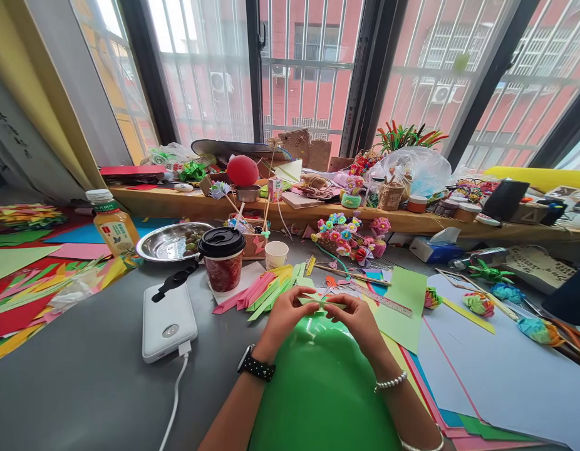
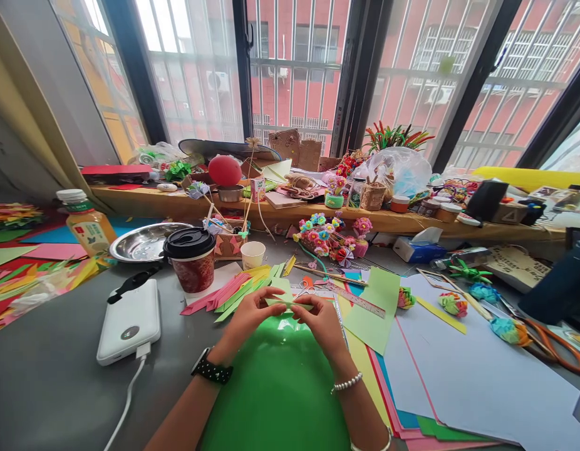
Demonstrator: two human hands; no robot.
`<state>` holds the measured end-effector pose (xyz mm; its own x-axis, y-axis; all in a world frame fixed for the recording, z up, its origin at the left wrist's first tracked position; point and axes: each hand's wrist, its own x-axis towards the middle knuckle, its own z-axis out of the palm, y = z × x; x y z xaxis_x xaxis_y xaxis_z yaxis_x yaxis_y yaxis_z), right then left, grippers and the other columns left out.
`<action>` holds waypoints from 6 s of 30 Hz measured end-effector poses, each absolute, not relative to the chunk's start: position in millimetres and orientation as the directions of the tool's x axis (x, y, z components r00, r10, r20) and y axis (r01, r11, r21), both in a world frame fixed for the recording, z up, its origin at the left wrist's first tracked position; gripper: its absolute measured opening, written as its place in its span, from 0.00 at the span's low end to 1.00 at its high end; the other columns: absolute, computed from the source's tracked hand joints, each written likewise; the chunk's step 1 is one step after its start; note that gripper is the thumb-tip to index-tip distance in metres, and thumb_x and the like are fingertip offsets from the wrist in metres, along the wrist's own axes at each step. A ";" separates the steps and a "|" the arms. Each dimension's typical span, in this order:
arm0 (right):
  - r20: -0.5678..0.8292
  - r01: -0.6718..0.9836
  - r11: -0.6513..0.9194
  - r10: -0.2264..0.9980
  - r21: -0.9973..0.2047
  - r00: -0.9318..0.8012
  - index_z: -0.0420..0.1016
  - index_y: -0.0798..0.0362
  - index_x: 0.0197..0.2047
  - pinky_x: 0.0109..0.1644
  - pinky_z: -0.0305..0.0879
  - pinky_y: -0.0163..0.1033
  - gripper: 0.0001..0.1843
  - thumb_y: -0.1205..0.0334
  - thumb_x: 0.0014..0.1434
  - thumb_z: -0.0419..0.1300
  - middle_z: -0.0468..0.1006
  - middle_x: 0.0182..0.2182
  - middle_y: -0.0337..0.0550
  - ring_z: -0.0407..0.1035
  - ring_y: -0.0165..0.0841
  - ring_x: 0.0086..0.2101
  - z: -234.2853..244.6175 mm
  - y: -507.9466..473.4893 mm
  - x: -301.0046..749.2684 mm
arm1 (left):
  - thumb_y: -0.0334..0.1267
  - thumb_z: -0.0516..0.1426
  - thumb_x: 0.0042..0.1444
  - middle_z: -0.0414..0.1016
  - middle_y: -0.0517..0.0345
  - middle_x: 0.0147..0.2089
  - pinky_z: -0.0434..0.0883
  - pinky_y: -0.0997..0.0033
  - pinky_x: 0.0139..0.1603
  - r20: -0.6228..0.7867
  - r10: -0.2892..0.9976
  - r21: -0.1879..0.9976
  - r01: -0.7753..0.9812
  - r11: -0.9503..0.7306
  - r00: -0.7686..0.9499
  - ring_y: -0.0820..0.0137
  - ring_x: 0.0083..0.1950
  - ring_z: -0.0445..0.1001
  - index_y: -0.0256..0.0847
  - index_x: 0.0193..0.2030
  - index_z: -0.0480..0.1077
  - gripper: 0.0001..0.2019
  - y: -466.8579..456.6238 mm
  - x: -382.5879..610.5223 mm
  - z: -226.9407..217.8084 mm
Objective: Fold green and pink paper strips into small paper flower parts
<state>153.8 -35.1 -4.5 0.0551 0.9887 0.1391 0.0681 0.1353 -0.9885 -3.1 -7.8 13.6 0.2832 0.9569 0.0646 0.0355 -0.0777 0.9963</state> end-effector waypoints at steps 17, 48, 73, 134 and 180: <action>0.143 0.137 0.146 0.989 -0.980 -0.032 0.74 0.55 0.28 0.30 0.65 0.36 0.15 0.51 0.46 0.59 0.75 0.22 0.41 0.69 0.32 0.25 -1.8 -38.4 147.1 | 0.40 0.62 0.38 0.73 0.60 0.25 0.67 0.74 0.34 0.090 0.966 0.985 -0.163 -0.051 0.241 0.72 0.30 0.71 0.36 0.28 0.73 0.10 -15.4 4.3 16.5; 0.315 0.296 0.297 0.949 -0.908 0.015 0.75 0.53 0.29 0.33 0.68 0.39 0.12 0.53 0.50 0.58 0.77 0.25 0.44 0.71 0.36 0.27 2.0 -44.7 140.1 | 0.38 0.63 0.37 0.73 0.60 0.25 0.65 0.74 0.35 0.070 0.959 0.970 -0.245 0.000 0.276 0.73 0.30 0.69 0.36 0.25 0.72 0.09 -8.0 -3.0 15.2; 0.299 0.279 0.277 0.954 -0.919 0.035 0.73 0.53 0.29 0.35 0.67 0.41 0.11 0.54 0.48 0.59 0.77 0.28 0.45 0.71 0.38 0.30 0.1 -41.6 144.4 | 0.38 0.62 0.38 0.75 0.53 0.36 0.65 0.67 0.44 0.164 0.943 0.976 -0.184 -0.114 0.288 0.64 0.42 0.70 0.39 0.26 0.75 0.07 -8.4 -1.7 13.1; 0.342 -0.181 0.315 0.928 -0.932 -0.149 0.61 0.43 0.54 0.53 0.61 0.49 0.26 0.53 0.51 0.58 0.51 0.60 0.40 0.56 0.42 0.53 5.9 -49.6 140.7 | 0.43 0.57 0.46 0.73 0.51 0.44 0.63 0.63 0.51 0.254 0.952 0.959 -0.086 -0.271 -0.170 0.64 0.47 0.69 0.38 0.39 0.71 0.15 1.2 -20.3 15.5; 0.206 0.000 0.211 0.952 -0.977 0.227 0.77 0.55 0.27 0.32 0.63 0.37 0.14 0.52 0.45 0.61 0.77 0.24 0.42 0.68 0.34 0.28 -4.5 -38.4 142.9 | 0.49 0.52 0.49 0.74 0.56 0.26 0.62 0.75 0.30 0.090 0.851 0.970 0.148 -0.192 0.517 0.71 0.29 0.69 0.34 0.27 0.73 0.18 -16.3 6.7 11.1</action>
<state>142.9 -38.4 -4.5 0.2273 0.9519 0.2056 -0.0001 0.2112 -0.9775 6.7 -16.3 11.1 0.5167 0.8514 0.0896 0.1478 -0.1918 0.9702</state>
